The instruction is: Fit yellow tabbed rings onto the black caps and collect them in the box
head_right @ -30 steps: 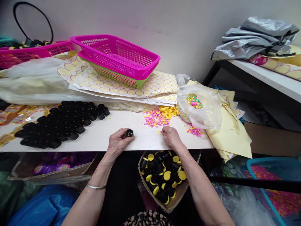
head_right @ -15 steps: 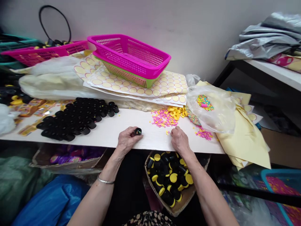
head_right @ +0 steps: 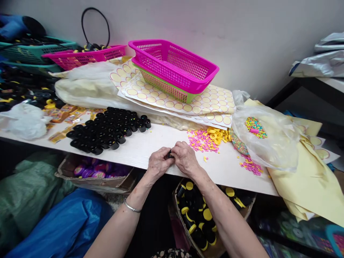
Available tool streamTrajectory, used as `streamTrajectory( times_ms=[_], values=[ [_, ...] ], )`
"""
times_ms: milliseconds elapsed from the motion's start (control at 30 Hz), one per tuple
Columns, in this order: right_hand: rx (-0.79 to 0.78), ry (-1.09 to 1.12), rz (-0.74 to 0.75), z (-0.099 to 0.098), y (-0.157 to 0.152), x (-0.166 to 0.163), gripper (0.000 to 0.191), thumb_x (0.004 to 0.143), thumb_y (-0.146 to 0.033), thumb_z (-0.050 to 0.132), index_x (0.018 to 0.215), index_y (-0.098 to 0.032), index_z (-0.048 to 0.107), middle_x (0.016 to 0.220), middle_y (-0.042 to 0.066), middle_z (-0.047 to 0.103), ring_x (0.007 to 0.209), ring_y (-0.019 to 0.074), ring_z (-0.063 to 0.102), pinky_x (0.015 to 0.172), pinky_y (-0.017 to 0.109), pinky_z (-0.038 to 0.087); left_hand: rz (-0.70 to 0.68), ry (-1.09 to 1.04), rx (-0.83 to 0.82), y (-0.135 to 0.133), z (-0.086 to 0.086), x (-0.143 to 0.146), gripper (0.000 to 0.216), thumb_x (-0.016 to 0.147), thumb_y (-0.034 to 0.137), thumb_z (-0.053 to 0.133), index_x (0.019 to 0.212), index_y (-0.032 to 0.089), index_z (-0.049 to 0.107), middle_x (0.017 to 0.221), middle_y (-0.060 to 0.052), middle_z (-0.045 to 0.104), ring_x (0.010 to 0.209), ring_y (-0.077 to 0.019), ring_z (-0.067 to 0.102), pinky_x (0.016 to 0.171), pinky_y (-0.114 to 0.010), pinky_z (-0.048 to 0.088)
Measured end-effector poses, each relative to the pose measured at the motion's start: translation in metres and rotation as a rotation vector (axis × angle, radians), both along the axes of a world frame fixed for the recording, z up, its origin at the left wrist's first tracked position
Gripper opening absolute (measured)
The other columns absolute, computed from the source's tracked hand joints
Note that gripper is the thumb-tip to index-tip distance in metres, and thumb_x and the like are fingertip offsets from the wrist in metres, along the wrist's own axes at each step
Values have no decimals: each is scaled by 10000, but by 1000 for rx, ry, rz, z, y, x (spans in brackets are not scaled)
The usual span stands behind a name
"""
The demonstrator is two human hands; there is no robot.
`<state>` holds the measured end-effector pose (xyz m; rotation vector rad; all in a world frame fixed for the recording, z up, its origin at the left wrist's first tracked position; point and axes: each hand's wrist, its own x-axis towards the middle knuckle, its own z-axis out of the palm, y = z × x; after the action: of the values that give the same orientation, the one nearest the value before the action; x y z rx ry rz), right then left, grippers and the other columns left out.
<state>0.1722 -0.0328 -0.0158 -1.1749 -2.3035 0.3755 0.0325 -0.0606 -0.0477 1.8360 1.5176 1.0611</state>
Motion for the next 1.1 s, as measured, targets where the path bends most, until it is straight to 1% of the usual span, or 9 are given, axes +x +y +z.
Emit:
streamTrajectory(
  times_ms=[133, 400, 467, 600, 667, 767, 833, 900, 1100],
  values=[
    [-41, -102, 0, 6, 3, -3, 187, 795, -136, 477, 695, -195, 622, 747, 33, 539, 749, 158, 473, 670, 265, 367, -24, 3, -14, 0, 3, -1, 215, 700, 190, 557, 903, 226, 618, 819, 13, 597, 764, -133, 535, 667, -228, 401],
    [-26, -324, -152, 18, -4, -21, 159, 763, -135, 479, 678, -171, 608, 720, 40, 530, 705, 162, 461, 603, 269, 328, -31, -12, -21, 3, 5, -2, 199, 735, 213, 528, 912, 234, 615, 857, 20, 617, 805, -136, 547, 698, -226, 399],
    [-70, -228, -125, 18, -3, -20, 168, 756, -125, 486, 663, -172, 618, 706, 28, 527, 693, 151, 471, 604, 262, 341, -21, -2, -19, 4, 4, -2, 228, 728, 216, 536, 939, 246, 615, 857, 22, 620, 785, -134, 550, 681, -223, 398],
    [-203, 161, -45, 9, 11, 8, 120, 755, -165, 539, 724, -184, 653, 709, 3, 553, 678, 120, 517, 629, 238, 389, -7, 28, 2, 6, 1, -3, 204, 727, 266, 567, 924, 250, 618, 801, 26, 600, 711, -122, 541, 626, -218, 385],
    [-143, 235, -174, 3, 25, 32, 111, 753, -186, 542, 736, -182, 652, 712, 9, 569, 706, 133, 534, 668, 251, 406, -17, 2, 17, 6, -1, -3, 174, 732, 297, 582, 891, 237, 619, 810, 22, 598, 736, -123, 545, 639, -218, 389],
    [63, 61, -679, -6, 46, 68, 147, 771, -229, 514, 775, -158, 643, 823, 71, 584, 809, 191, 534, 716, 301, 401, -9, -59, 13, 7, -6, -2, 189, 721, 297, 605, 895, 225, 622, 824, 19, 600, 761, -127, 550, 650, -220, 398],
    [120, -141, -936, -9, 58, 86, 210, 771, -278, 523, 851, -122, 638, 930, 132, 575, 872, 239, 524, 711, 327, 392, 35, -90, -7, 7, -9, -2, 267, 692, 297, 639, 947, 223, 619, 813, 23, 597, 729, -122, 547, 630, -221, 399],
    [105, -290, -1019, -11, 66, 95, 275, 760, -318, 538, 893, -97, 632, 970, 162, 569, 880, 264, 524, 688, 334, 384, 66, -101, -24, 7, -10, -2, 313, 659, 285, 668, 962, 221, 619, 794, 29, 593, 697, -116, 538, 613, -219, 395],
    [107, -386, -981, -12, 69, 99, 239, 755, -272, 492, 848, -113, 643, 950, 151, 582, 875, 260, 517, 687, 340, 361, 37, -89, -39, 4, -5, -1, 208, 645, 252, 670, 847, 218, 631, 767, 36, 581, 670, -103, 516, 587, -209, 380]
  ],
)
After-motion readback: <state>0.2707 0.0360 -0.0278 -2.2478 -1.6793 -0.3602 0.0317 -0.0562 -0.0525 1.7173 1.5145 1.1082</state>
